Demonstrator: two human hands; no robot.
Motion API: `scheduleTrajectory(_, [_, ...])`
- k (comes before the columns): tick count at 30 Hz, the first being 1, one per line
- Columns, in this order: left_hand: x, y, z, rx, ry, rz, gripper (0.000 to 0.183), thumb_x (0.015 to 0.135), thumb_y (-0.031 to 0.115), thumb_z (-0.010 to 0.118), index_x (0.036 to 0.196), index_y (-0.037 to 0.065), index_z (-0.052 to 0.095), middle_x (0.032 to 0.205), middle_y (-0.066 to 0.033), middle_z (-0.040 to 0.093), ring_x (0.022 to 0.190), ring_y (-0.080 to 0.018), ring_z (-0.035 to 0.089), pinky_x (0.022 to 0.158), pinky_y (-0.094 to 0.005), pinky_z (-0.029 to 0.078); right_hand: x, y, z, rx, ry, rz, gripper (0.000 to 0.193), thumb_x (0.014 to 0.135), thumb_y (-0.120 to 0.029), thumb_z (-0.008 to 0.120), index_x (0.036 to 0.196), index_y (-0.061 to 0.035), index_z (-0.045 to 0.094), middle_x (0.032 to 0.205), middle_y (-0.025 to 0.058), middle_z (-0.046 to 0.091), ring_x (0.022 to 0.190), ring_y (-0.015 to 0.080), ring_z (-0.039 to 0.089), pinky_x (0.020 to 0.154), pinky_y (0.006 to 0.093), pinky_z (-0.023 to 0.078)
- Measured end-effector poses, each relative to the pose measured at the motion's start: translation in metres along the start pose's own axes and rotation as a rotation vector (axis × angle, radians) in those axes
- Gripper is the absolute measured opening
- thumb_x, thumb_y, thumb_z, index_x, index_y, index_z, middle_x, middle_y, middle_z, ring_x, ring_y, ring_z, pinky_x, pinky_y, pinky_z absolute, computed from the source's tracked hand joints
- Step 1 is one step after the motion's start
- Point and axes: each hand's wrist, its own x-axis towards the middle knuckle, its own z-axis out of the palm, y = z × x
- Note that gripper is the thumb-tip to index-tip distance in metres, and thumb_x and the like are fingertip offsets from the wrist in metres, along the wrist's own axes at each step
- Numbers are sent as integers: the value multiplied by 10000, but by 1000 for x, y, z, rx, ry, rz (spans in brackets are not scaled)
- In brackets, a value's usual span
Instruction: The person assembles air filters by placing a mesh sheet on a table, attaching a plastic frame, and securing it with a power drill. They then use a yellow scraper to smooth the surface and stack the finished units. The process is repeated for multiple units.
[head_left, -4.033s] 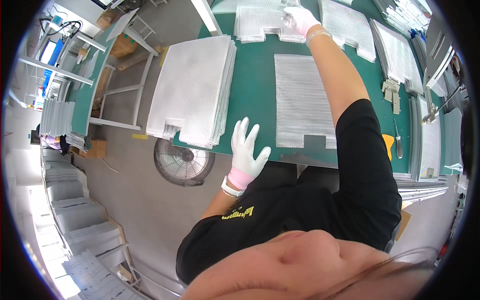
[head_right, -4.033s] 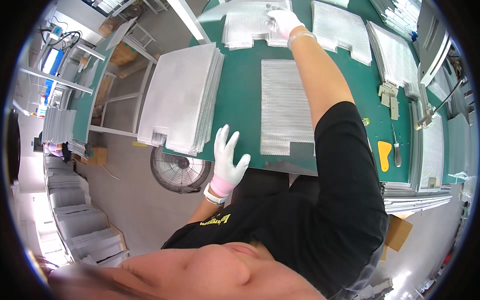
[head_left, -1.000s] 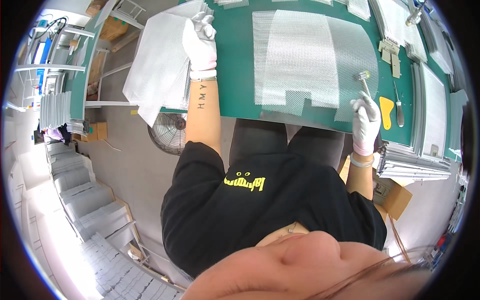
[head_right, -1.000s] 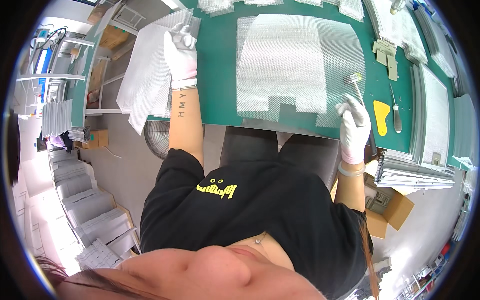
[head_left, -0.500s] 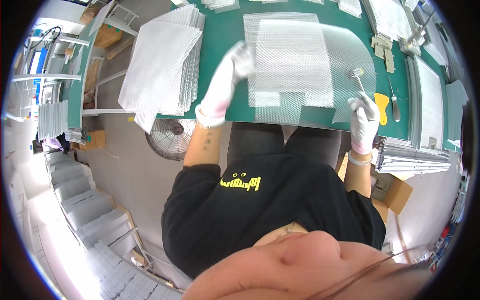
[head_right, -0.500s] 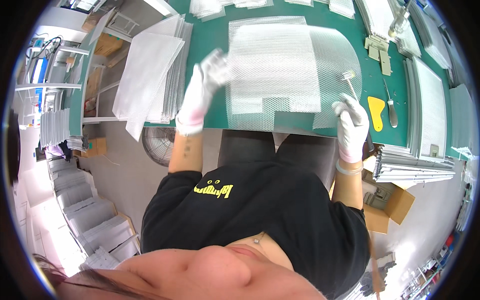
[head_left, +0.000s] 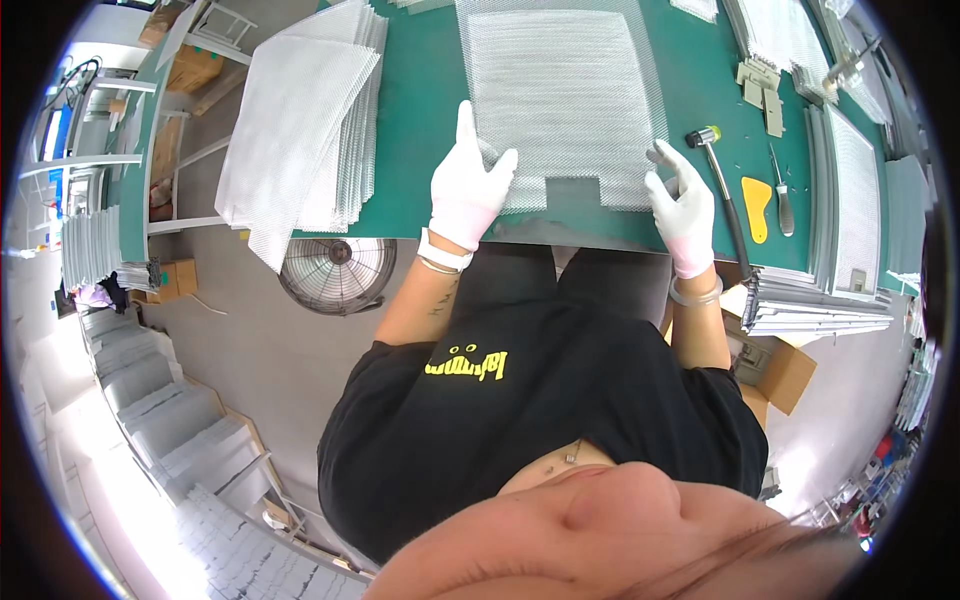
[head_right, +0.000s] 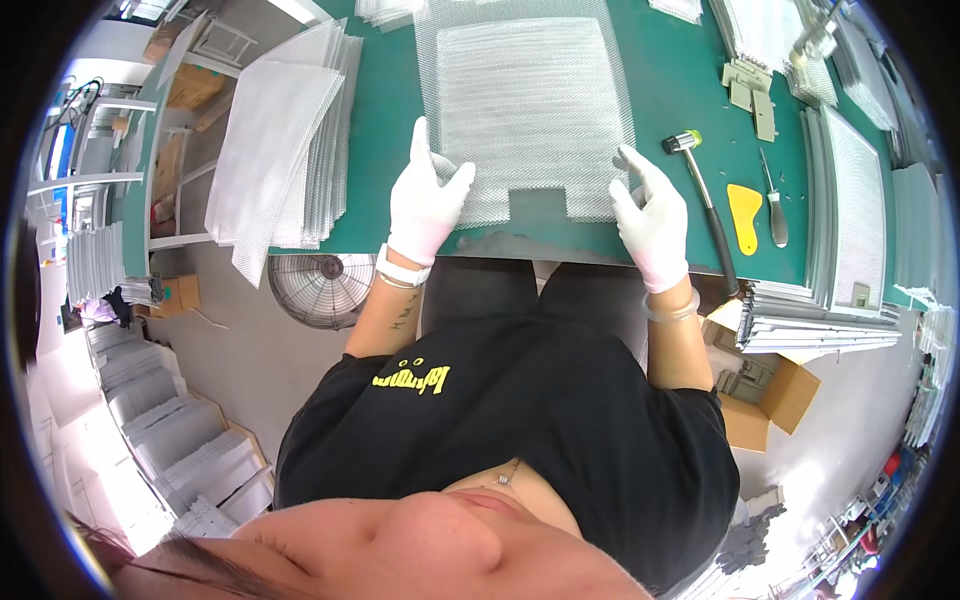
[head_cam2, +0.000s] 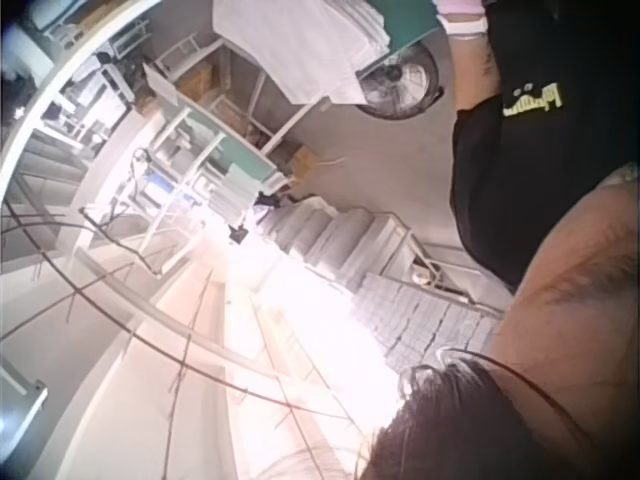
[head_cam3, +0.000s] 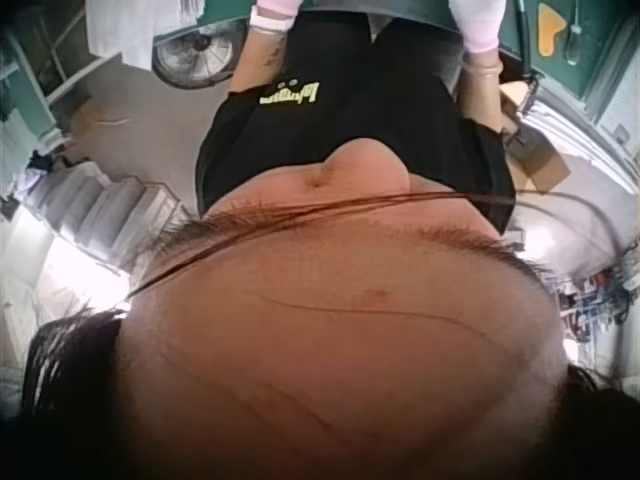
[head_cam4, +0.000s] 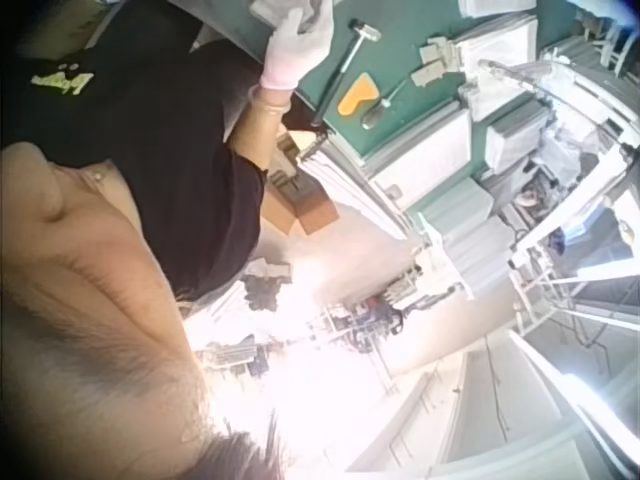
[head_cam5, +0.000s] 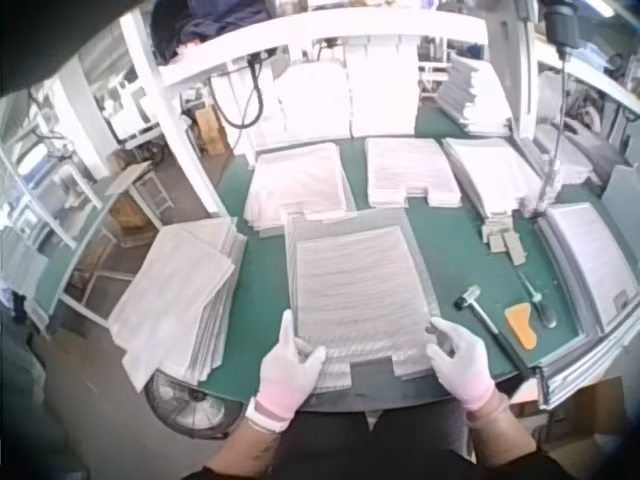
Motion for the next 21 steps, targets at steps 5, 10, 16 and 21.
scheduleTrajectory(5, [5,-10,12,79,-50,-49,879,834,277,762,1518,-55,321,871,-91,663,757,-243,651,730,-342,537,4,17,11,-134,58,-91,436,885,-138,688,1311,-58,639,916,72,669,608,121,549,622,277,484])
scheduleTrajectory(10, [5,-14,18,169,-60,-38,879,845,315,742,1532,-29,314,918,-112,662,796,-273,656,750,-369,538,5,23,18,-332,86,-167,395,872,-139,699,1260,-83,651,957,100,645,726,228,606,722,320,518])
scheduleTrajectory(16, [7,-12,15,129,-140,-110,895,852,340,722,1552,-1,281,976,-147,667,857,-313,670,789,-401,539,7,28,19,-352,85,-217,395,874,-140,690,1263,-89,637,957,115,636,813,300,641,746,360,529])
scheduleTrajectory(21, [7,-18,17,175,-105,-71,894,850,344,724,1550,2,287,976,-145,667,862,-307,671,792,-396,541,7,29,20,-362,95,-242,400,873,-141,691,1266,-87,637,890,101,594,744,260,597,703,352,513])
